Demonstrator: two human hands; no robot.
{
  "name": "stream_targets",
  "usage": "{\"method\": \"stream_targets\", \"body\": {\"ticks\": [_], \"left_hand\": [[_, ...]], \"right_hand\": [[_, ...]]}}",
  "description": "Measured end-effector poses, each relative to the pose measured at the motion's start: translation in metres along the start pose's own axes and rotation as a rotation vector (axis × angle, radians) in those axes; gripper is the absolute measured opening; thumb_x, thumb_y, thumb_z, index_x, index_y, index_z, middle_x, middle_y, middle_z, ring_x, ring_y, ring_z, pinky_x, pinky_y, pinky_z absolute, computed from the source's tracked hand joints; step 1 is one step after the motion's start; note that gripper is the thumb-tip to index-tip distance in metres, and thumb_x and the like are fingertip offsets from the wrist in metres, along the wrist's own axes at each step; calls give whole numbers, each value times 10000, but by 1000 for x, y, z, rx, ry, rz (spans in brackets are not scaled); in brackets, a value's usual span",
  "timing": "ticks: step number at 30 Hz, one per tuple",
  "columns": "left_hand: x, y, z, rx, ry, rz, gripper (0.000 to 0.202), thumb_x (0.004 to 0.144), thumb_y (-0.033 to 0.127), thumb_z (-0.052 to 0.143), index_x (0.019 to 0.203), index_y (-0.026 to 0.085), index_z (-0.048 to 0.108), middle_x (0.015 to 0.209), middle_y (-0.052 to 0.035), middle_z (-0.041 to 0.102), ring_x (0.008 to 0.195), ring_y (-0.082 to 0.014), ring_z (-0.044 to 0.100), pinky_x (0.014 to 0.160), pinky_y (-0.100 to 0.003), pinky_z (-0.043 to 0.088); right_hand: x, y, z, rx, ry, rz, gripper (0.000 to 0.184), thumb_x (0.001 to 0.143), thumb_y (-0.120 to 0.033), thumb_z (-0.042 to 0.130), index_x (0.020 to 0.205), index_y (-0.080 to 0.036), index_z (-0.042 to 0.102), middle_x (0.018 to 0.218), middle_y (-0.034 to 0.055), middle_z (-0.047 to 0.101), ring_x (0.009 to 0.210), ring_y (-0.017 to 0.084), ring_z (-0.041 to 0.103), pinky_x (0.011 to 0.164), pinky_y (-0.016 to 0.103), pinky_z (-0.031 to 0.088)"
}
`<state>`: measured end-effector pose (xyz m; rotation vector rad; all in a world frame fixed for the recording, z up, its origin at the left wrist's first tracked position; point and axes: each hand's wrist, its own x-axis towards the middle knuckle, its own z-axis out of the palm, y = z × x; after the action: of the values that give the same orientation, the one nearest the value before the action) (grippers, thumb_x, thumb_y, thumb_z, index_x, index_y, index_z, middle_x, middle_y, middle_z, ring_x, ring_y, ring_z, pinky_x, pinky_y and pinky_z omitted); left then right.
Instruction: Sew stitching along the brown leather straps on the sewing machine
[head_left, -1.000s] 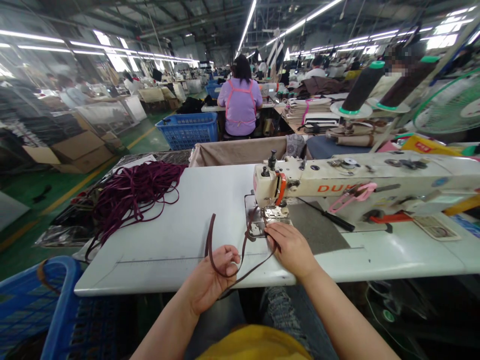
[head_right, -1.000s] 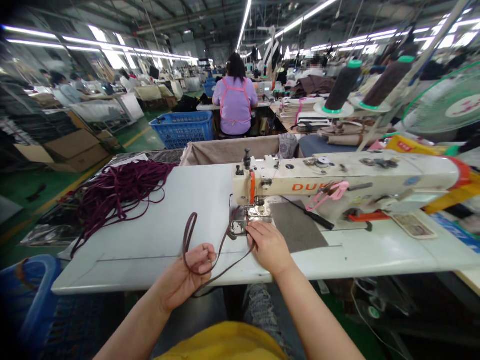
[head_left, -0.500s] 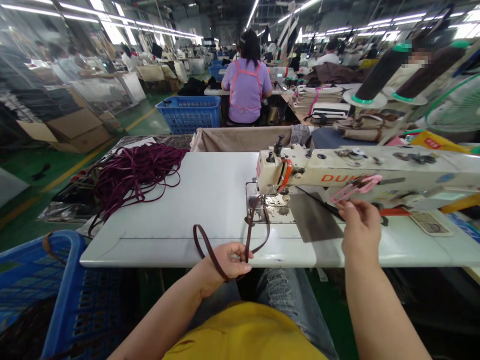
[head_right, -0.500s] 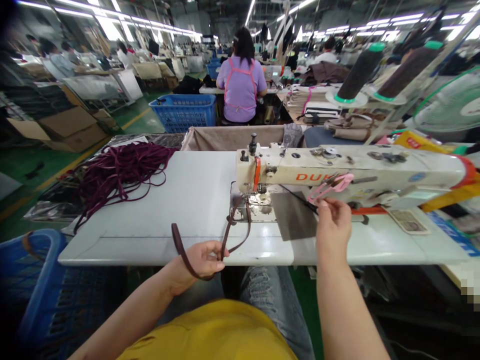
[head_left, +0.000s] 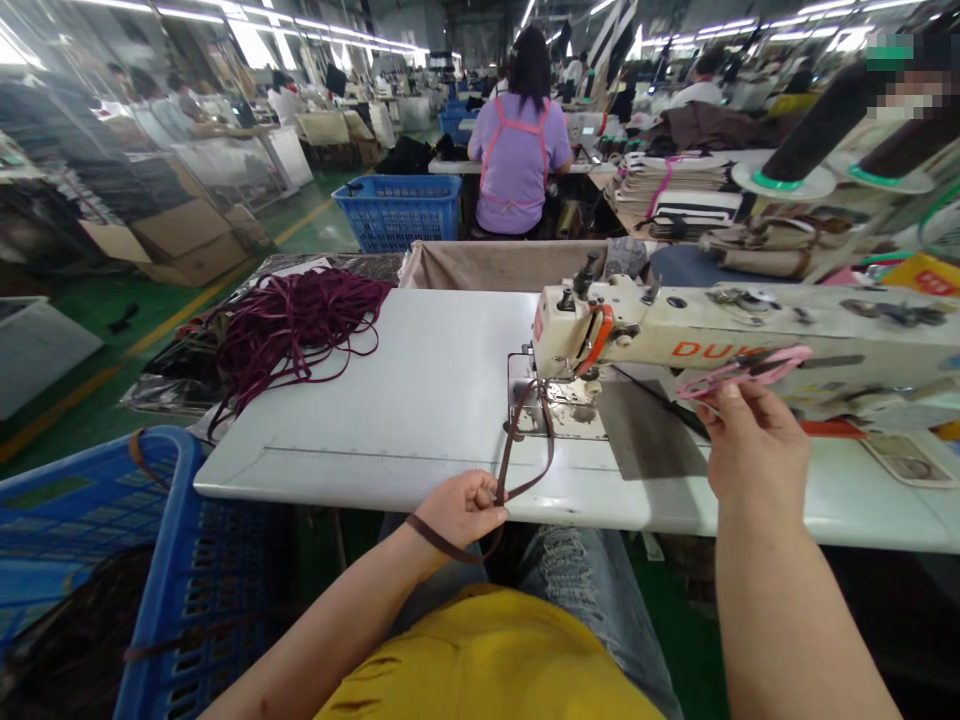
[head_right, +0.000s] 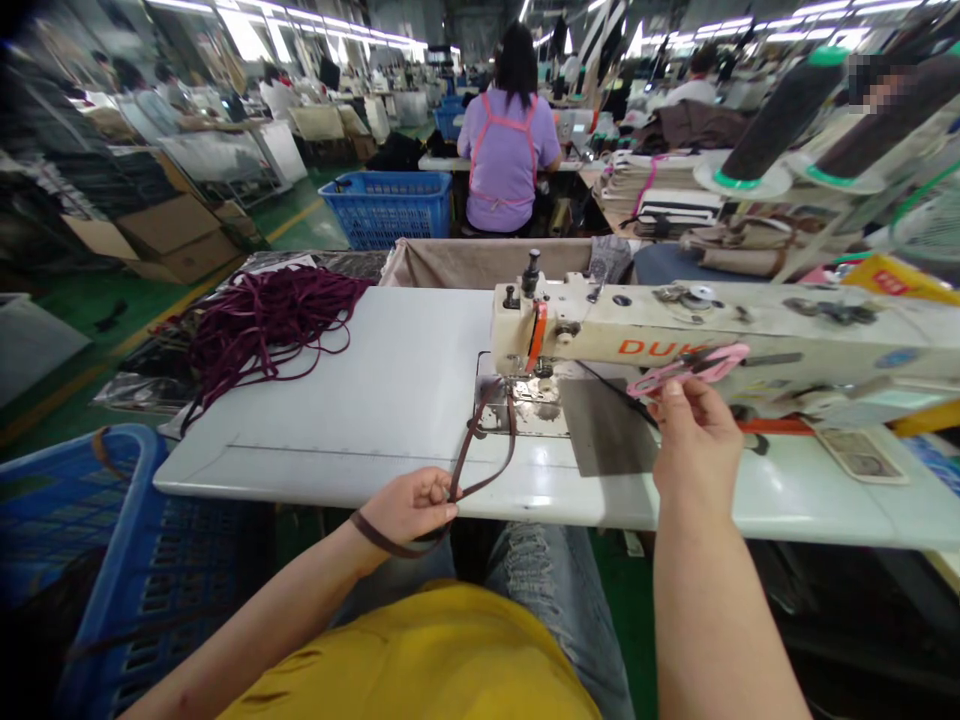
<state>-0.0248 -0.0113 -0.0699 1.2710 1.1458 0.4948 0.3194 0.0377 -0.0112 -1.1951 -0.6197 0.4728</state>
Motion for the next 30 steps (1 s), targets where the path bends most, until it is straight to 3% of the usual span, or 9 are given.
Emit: {"method": "stream_targets", "body": {"ticks": [4, 8, 12, 14, 17, 20, 23, 26, 30], "left_hand": [[-2, 4, 0, 145, 89, 34, 302, 764, 428, 671, 928, 177, 639, 638, 54, 540, 583, -124, 488, 590, -258, 342], [-7, 12, -5, 334, 152, 97, 235, 887, 426, 530, 879, 202, 601, 659, 21, 578, 622, -160, 533, 636, -291, 382], [-11, 14, -10, 464, 178, 200, 226, 946, 357, 434, 784, 224, 518, 669, 2, 573, 672, -182, 555, 687, -314, 407], [-12, 10, -11, 502, 199, 286, 242, 968, 341, 416, 797, 218, 538, 735, -26, 611, 742, -199, 583, 726, -326, 430], [-13, 5, -12, 558, 210, 407, 281, 1006, 314, 407, 831, 202, 596, 808, -56, 645, 817, -210, 603, 774, -333, 461], [-15, 3, -13, 620, 189, 492, 292, 1026, 256, 419, 828, 189, 623, 799, -54, 638, 800, -196, 600, 768, -314, 476], [-18, 3, -13, 684, 218, 585, 296, 1035, 210, 422, 820, 182, 624, 789, -52, 630, 787, -189, 599, 748, -300, 478], [-19, 3, -12, 736, 256, 650, 301, 1041, 200, 430, 800, 185, 609, 764, -43, 608, 761, -183, 590, 724, -294, 472], [-20, 5, -12, 765, 278, 707, 285, 1029, 184, 440, 798, 188, 607, 751, -37, 601, 738, -177, 582, 707, -289, 469]], "right_hand": [[3, -4, 5, -1, -80, 21, 576, 571, -563, 950, 844, -143, 665, 748, 5, 666, 686, 120, 649, 743, 284, 575], [5, -2, 4, -84, -54, -42, 459, 652, -507, 885, 789, -151, 629, 742, 3, 634, 696, 134, 631, 760, 329, 577], [-20, 5, -2, -189, -95, -16, 429, 764, -548, 798, 885, -161, 658, 764, 20, 651, 675, 140, 627, 707, 309, 561], [-45, 11, -5, -214, -199, 66, 474, 803, -629, 764, 896, -180, 643, 768, 19, 649, 676, 153, 644, 685, 306, 567], [-89, 18, -5, -301, -545, 159, 517, 887, -716, 660, 944, -203, 645, 844, 50, 686, 769, 206, 697, 710, 339, 587], [-123, 17, -1, -509, -800, 36, 484, 1007, -662, 497, 1074, -217, 676, 876, 63, 703, 809, 218, 682, 752, 348, 565], [-142, 7, 5, -726, -1000, -77, 385, 1054, -554, 451, 1145, -235, 647, 1007, 70, 729, 928, 235, 688, 808, 353, 530], [-149, -4, 11, -873, -1122, -148, 268, 1058, -465, 464, 1038, -244, 614, 964, 44, 723, 886, 229, 678, 759, 335, 484], [-154, -9, 17, -935, -1160, -231, 231, 1065, -411, 471, 963, -242, 590, 928, 30, 707, 836, 213, 661, 725, 320, 445]]}}
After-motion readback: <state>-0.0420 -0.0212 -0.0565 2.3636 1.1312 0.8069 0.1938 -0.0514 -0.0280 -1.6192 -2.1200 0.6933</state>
